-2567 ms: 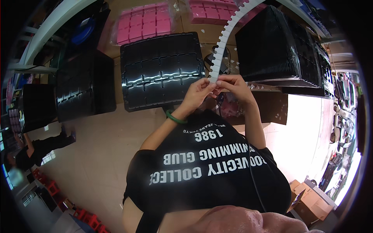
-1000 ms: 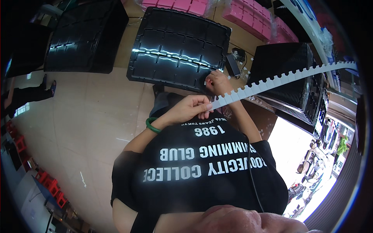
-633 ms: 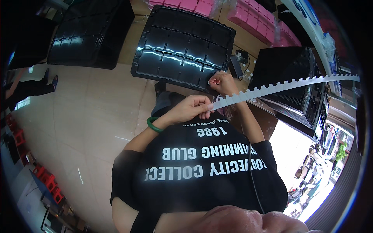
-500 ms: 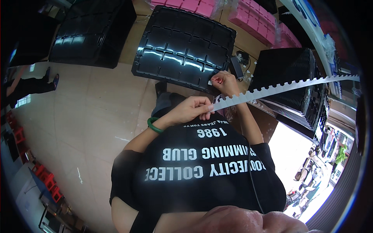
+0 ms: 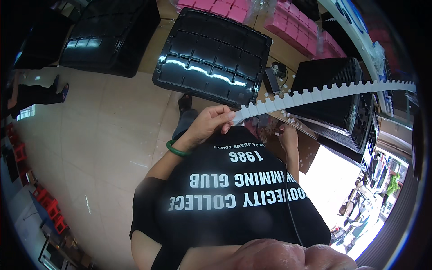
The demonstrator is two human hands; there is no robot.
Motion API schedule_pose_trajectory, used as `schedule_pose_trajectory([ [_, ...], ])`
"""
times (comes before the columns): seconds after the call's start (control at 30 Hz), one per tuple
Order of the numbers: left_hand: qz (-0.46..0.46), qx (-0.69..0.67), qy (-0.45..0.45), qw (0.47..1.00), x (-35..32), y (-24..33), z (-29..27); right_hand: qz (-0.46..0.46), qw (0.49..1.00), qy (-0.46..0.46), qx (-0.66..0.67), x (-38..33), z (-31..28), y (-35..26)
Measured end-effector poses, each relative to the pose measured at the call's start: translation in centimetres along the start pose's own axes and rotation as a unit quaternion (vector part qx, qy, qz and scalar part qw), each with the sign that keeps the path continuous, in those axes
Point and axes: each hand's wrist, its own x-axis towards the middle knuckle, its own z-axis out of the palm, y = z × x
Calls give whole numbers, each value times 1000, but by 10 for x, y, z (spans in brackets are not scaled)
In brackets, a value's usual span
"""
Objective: The person assembles small plastic parts and component strips by hand, using a plastic tray to hold the components.
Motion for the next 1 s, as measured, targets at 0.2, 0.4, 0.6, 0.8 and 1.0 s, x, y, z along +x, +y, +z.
schedule_pose_trajectory([
  [0.2, -29, -107, -32, 993, -5, -2, -5, -37, 678, -148, 719, 30, -138, -147],
  [0.4, 48, -187, -32, 981, -18, 4, -10, -206, 623, -242, 714, 71, -132, -179],
  [0.6, 147, -47, 51, 987, -53, 25, -6, -259, 729, -200, 601, 133, -148, -250],
  [0.8, 129, 15, 55, 990, -48, 36, -6, -397, 862, -34, 314, 186, -111, -351],
  [1.0, 136, 13, 17, 990, -45, 47, -18, -420, 869, 17, 260, 193, -100, -362],
])
